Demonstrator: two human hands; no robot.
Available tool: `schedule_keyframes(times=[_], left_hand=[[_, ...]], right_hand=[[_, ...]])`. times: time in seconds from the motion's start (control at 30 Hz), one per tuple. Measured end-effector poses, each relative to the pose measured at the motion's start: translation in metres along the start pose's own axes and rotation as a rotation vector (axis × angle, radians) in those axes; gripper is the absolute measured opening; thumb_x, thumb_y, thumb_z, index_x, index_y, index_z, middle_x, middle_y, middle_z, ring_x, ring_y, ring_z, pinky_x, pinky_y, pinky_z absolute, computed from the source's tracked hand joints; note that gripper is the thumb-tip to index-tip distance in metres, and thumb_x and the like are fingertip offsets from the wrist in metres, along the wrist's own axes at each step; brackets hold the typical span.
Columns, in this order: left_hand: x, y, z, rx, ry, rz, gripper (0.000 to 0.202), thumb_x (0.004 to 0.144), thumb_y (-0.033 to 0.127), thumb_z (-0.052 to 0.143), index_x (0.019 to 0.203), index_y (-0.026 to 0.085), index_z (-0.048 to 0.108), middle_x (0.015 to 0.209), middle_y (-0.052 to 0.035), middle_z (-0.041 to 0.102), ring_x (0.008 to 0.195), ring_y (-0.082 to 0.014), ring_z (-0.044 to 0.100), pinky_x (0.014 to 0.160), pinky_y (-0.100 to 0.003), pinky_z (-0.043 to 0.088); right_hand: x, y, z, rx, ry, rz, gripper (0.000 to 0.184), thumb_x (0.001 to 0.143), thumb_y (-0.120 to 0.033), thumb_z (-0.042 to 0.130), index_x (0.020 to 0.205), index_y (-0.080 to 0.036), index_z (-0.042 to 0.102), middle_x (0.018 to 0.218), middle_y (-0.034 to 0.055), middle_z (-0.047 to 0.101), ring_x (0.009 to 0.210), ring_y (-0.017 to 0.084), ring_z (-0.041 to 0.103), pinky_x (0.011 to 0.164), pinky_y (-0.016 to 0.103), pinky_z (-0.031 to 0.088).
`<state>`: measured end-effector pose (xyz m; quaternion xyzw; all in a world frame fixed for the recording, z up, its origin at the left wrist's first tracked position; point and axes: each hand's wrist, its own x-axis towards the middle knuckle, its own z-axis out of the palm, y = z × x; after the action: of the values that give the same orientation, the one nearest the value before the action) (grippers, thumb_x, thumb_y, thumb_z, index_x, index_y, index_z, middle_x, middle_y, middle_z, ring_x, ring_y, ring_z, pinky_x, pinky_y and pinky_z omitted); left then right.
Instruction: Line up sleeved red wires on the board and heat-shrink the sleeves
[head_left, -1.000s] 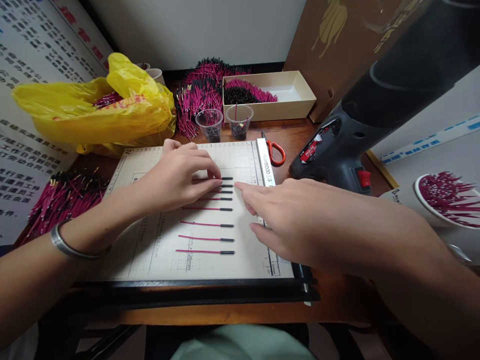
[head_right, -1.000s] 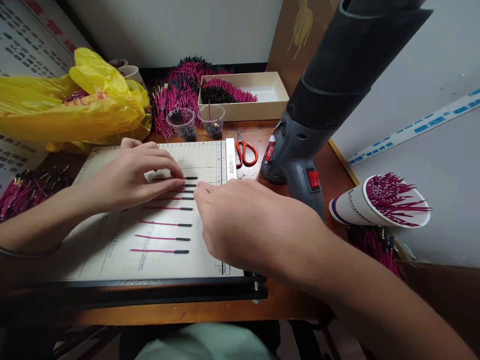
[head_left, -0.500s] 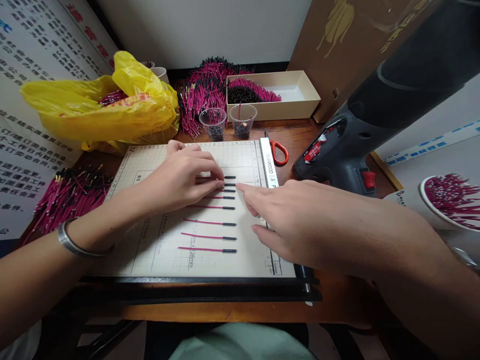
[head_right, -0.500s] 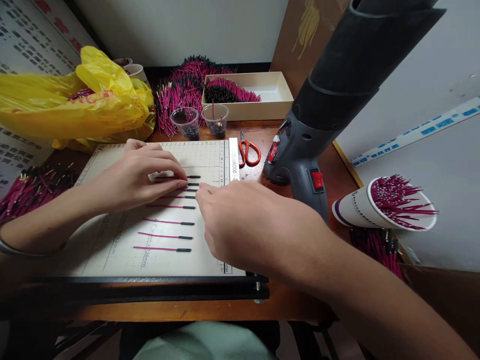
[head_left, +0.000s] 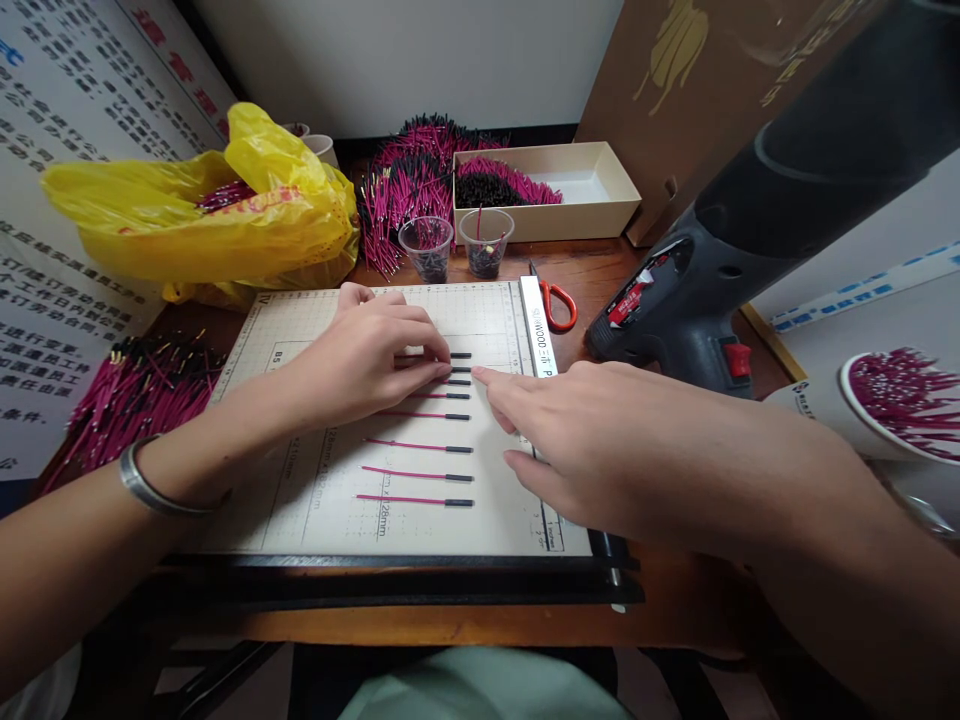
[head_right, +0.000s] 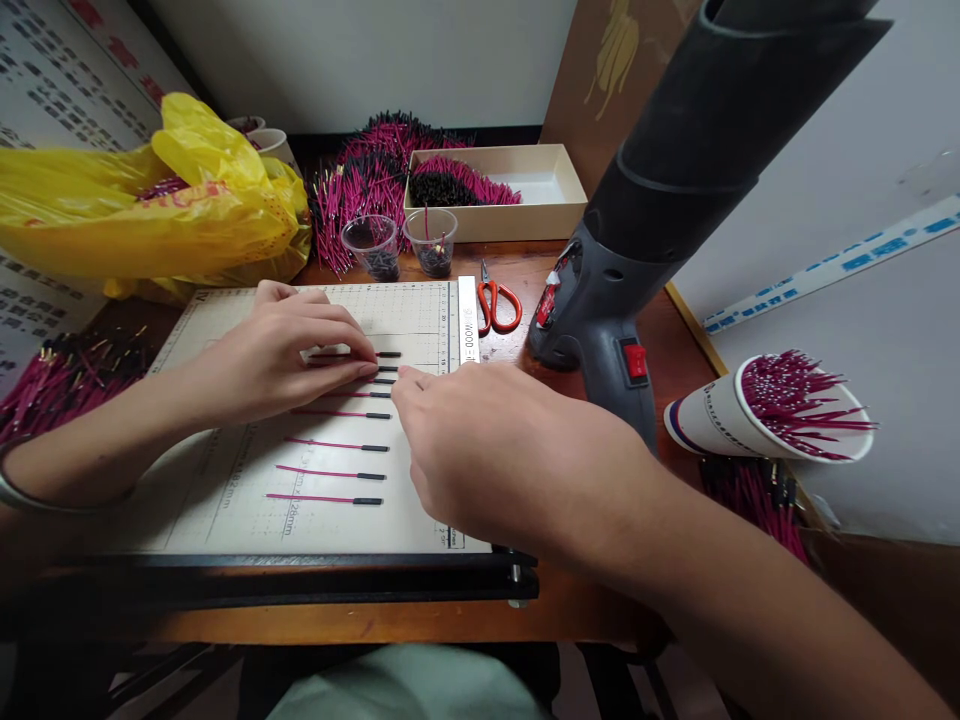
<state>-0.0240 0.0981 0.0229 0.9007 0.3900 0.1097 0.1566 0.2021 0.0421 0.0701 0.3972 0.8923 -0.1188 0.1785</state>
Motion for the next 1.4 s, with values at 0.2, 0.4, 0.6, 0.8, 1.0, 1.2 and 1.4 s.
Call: schedule_keyframes(times=[0.2,0.4,0.6,0.8,1.0,1.2,1.4], left_hand=[[0.000,0.000,0.002,-0.009,0.015,0.000,0.029,0.092,0.044,0.056,0.084,0.025,0.075,0.087,-0.0005,0.074,0.086,-0.0198,0.057,0.085,-0.040,0.023],[-0.001,0.003,-0.002,0.003,0.016,-0.036,0.030,0.092,0.047,0.055,0.085,0.025,0.074,0.089,-0.0013,0.075,0.088,-0.0211,0.058,0.088,-0.042,0.024],[-0.018,0.011,-0.013,0.041,0.155,-0.107,0.035,0.093,0.052,0.054,0.085,0.025,0.075,0.092,-0.0018,0.076,0.087,-0.0218,0.059,0.088,-0.043,0.028],[-0.061,0.033,-0.016,0.027,0.339,-0.265,0.033,0.095,0.051,0.055,0.085,0.024,0.071,0.087,-0.0001,0.075,0.082,-0.0202,0.062,0.078,-0.037,0.036],[-0.100,0.057,0.005,-0.132,0.551,-0.497,0.022,0.091,0.042,0.061,0.078,0.026,0.067,0.077,0.0029,0.069,0.070,-0.0166,0.058,0.067,-0.032,0.044],[-0.111,0.056,0.032,-0.323,0.560,-0.737,0.030,0.085,0.051,0.062,0.074,0.024,0.070,0.050,0.0042,0.051,0.047,-0.0134,0.046,0.046,-0.027,0.038],[-0.112,0.050,0.039,-0.326,0.545,-0.738,0.031,0.087,0.050,0.062,0.077,0.022,0.071,0.058,0.0020,0.061,0.052,-0.0135,0.051,0.049,-0.025,0.041]], right_hand=[[0.002,-0.001,0.000,0.011,0.010,-0.001,0.025,0.098,-0.029,0.044,0.115,-0.019,0.060,0.083,0.0046,0.068,0.058,0.016,0.051,0.055,0.028,0.022],[-0.003,0.006,0.006,0.031,0.091,0.004,0.025,0.097,-0.033,0.045,0.112,-0.020,0.061,0.081,0.0035,0.068,0.056,0.015,0.047,0.057,0.029,0.021],[-0.029,0.014,0.014,0.081,0.345,0.025,0.030,0.099,-0.040,0.043,0.115,-0.023,0.062,0.088,0.0005,0.070,0.064,0.015,0.052,0.059,0.029,0.022],[-0.058,-0.002,0.030,0.268,0.776,0.558,0.026,0.100,-0.040,0.047,0.104,-0.021,0.064,0.087,0.0050,0.068,0.063,0.015,0.055,0.065,0.031,0.044],[-0.066,0.006,0.075,0.226,0.921,0.741,0.051,0.099,-0.044,0.047,0.140,-0.014,0.050,0.137,0.0224,0.057,0.128,0.036,0.056,0.110,0.054,0.047],[-0.061,0.009,0.093,0.325,0.810,0.768,0.058,0.100,-0.040,0.044,0.154,-0.017,0.041,0.152,0.0200,0.049,0.137,0.037,0.053,0.109,0.059,0.049],[-0.060,0.012,0.095,0.317,0.795,0.749,0.057,0.102,-0.034,0.037,0.154,-0.012,0.039,0.152,0.0222,0.046,0.139,0.034,0.051,0.113,0.055,0.047]])
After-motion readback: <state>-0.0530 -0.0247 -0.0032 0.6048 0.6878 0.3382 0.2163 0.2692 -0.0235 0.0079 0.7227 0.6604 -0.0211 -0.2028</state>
